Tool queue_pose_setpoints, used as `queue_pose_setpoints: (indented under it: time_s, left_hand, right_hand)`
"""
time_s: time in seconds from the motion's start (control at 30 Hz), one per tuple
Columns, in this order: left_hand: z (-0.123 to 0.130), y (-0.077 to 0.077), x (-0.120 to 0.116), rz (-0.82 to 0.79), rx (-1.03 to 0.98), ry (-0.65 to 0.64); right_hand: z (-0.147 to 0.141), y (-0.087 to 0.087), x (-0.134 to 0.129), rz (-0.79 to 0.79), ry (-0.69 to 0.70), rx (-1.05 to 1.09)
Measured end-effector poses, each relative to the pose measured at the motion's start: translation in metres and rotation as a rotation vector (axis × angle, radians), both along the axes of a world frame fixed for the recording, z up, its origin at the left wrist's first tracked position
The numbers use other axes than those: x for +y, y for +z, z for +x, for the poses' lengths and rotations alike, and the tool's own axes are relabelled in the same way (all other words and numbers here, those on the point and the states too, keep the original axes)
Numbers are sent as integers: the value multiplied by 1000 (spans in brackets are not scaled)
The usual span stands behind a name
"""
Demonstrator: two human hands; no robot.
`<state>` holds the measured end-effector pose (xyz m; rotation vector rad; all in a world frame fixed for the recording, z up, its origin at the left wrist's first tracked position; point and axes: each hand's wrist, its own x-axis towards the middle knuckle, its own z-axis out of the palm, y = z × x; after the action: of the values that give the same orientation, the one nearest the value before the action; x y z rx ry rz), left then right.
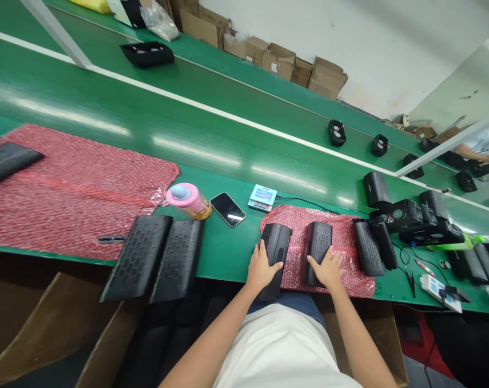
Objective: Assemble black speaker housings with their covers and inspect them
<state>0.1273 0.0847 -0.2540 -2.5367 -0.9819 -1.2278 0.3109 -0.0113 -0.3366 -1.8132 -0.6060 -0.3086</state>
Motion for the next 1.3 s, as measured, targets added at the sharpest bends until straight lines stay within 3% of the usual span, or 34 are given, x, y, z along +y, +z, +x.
queue_pose_setpoints:
  time_s: [0.07, 0.13, 0.2, 0.23, 0.3, 0.37, 0.47, 0.53, 0.7, 0.83, 0.97, 1.03, 1.17, 1.23, 1.3]
  left_hand:
    - [0, 0, -2, 2, 3, 14]
    - [0, -1, -3, 3, 7, 27]
    - [0, -1, -5, 6, 10, 42]
    - [0, -2, -6, 8, 12, 49]
    - [1, -2, -8, 16, 15, 66]
    - [2, -3, -11, 24, 20, 88]
    - [3, -4, -17, 36, 35, 125]
    - [4, -5, -21, 44, 47, 159]
    - [15, -13, -36, 127, 146, 260]
    - [34, -32, -42, 283, 245, 263]
    - [49, -51, -41, 390, 293, 221]
    - [53, -56, -40, 419, 288, 222]
    - [55, -57, -43, 436, 292, 236]
    - [54, -57, -45, 436, 297, 241]
    - [54, -56, -47, 428, 303, 245]
  right_hand:
    - [1, 12, -23, 71, -83, -50]
    - [2, 26, -45, 301, -227, -179]
    - [6, 41, -56, 516, -340, -276]
    - [9, 47, -54, 537, -374, -281]
    - [17, 57, -35, 391, -369, -224]
    - [26, 61, -6, 127, -199, -211]
    - [36, 60, 27, 53, -108, -224]
    - [39, 57, 34, 52, -104, -221]
    - [39, 54, 23, 50, -66, -214]
    - [36, 60, 11, 41, 9, -211]
    - [20, 73, -19, 74, 24, -308]
    - [6, 82, -40, 165, -8, -401]
    - [-21, 101, -76, 565, -160, -692]
    - [-29, 109, -79, 652, -243, -767]
    - [-32, 114, -64, 610, -266, -747]
